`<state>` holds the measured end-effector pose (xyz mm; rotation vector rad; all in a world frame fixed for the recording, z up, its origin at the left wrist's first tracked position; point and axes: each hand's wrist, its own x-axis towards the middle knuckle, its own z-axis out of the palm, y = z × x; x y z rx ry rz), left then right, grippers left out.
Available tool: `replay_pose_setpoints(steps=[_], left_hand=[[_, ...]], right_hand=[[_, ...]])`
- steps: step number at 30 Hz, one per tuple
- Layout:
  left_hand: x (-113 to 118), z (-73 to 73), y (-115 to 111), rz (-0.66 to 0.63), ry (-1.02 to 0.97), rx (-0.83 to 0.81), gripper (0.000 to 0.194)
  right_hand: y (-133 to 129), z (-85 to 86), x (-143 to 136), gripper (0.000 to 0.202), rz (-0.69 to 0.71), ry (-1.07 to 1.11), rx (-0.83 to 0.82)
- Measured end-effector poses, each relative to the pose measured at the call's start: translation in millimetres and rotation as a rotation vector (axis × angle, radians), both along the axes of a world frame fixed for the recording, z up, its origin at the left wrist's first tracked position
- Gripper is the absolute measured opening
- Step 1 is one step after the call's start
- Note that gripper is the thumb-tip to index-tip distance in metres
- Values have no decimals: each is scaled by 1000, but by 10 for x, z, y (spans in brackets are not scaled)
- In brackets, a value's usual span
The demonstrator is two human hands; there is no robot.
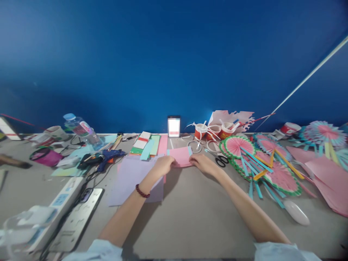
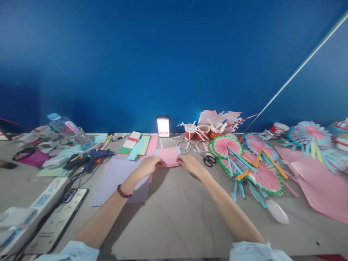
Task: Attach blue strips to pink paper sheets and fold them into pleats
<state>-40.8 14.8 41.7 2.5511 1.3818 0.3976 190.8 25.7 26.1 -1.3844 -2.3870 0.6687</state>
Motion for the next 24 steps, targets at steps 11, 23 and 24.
replay_pose_setpoints(steps=[11,23,24], left_hand=[[-51,-17,99,72,3,-237,15],[367,-165,-118,-136,151,77,24],[384,-184,-115,-143,167,83,22]], right_hand=[[71,-108,11,17,-6,74,-2],[20,-53,6,19,-7,105,0],[17,-48,6,19,-9,108,-4]])
